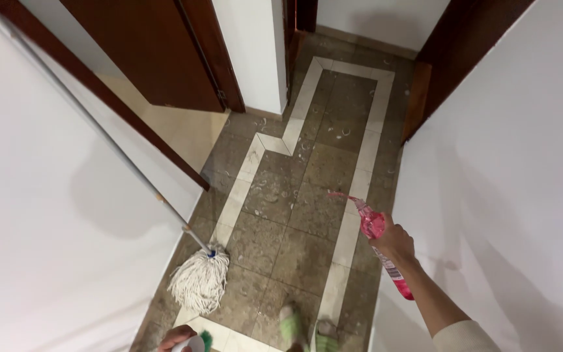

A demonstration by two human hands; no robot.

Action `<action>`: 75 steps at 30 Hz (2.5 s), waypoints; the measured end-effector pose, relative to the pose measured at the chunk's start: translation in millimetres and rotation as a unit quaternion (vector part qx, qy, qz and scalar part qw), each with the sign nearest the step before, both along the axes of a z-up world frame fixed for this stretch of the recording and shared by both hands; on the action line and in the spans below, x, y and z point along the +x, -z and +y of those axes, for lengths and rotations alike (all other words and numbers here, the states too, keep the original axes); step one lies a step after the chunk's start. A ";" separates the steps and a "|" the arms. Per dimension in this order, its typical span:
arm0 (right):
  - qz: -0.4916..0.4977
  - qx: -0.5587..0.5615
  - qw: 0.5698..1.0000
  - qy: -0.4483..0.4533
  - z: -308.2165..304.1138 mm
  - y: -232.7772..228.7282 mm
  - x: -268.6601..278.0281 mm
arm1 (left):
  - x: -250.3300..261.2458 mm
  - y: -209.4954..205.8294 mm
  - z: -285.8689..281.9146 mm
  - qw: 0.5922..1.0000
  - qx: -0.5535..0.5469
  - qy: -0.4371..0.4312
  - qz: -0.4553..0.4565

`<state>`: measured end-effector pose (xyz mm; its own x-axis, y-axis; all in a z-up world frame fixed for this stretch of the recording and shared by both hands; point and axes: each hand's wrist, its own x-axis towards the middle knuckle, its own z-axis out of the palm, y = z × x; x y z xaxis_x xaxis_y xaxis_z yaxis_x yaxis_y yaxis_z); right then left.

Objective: Applying cleaning liquids and mopping the floor in various rooms of a house.

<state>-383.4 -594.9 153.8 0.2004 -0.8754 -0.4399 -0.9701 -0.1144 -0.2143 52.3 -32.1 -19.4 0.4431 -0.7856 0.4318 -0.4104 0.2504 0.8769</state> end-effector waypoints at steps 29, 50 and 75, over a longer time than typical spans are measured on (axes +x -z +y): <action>0.004 -0.001 0.999 -0.052 -300.2 32.6 103.6 | -5.5 19.1 -244.9 0.988 -0.075 -0.108 0.079; -0.086 -0.014 0.985 -0.148 -316.0 28.9 163.0 | -151.9 -32.3 -213.0 0.948 -0.095 -0.295 0.073; -0.378 -0.021 0.924 -0.058 -282.7 -53.5 226.4 | -19.0 -138.7 -438.4 0.925 0.077 -0.264 0.262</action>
